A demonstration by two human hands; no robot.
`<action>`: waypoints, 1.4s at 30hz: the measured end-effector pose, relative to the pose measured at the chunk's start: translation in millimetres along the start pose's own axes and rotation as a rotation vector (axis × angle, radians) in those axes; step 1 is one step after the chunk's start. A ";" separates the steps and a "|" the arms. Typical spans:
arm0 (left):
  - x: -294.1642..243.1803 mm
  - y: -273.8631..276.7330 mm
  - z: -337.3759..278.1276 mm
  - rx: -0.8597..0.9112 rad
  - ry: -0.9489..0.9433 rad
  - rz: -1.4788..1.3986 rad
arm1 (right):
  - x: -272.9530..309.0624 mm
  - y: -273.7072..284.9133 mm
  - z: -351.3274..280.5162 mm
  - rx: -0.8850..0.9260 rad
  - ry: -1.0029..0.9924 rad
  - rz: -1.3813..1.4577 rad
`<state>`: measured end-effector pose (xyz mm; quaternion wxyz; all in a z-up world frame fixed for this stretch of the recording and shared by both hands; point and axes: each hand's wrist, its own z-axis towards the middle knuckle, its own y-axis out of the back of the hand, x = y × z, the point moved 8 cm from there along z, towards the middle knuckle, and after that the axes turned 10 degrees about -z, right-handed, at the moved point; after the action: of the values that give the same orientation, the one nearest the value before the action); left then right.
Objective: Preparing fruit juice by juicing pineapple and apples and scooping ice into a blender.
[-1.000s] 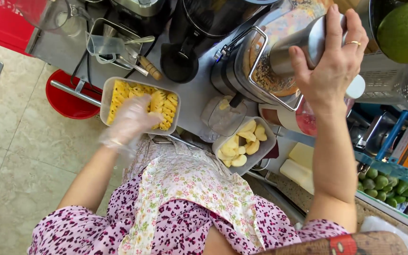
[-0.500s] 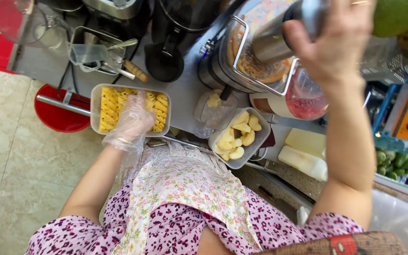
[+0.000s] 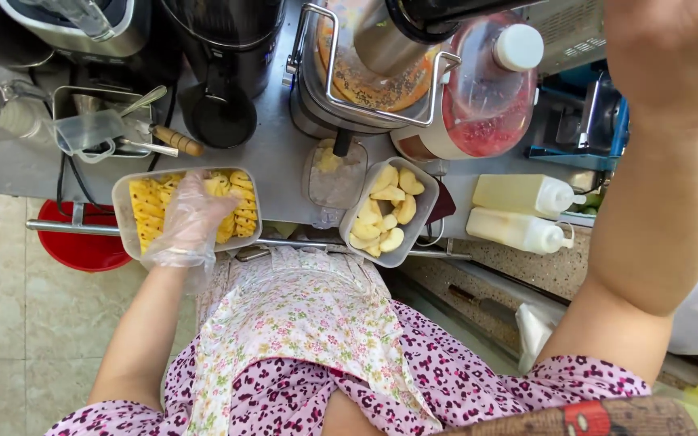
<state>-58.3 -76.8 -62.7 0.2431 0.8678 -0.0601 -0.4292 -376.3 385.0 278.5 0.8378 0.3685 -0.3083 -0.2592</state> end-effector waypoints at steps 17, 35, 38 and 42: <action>-77.8 58.0 -65.2 -0.043 0.157 -0.077 | -57.4 -15.6 -74.8 -0.397 -0.457 0.957; -424.5 -1.8 -29.1 -0.071 -1.248 -0.385 | -70.7 -15.5 -84.3 -0.431 -0.625 1.124; -414.8 -20.2 -9.6 -0.079 -1.221 -0.174 | -79.1 -16.4 -83.9 -0.430 -0.641 1.102; -429.2 -5.5 -36.1 -0.059 -1.315 -0.061 | -78.5 -15.1 -64.2 -0.475 -0.593 1.062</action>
<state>-298.9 75.7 260.5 0.1673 0.4190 -0.1597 -0.8780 -387.0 457.4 206.6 0.7900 -0.1165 -0.6008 0.0380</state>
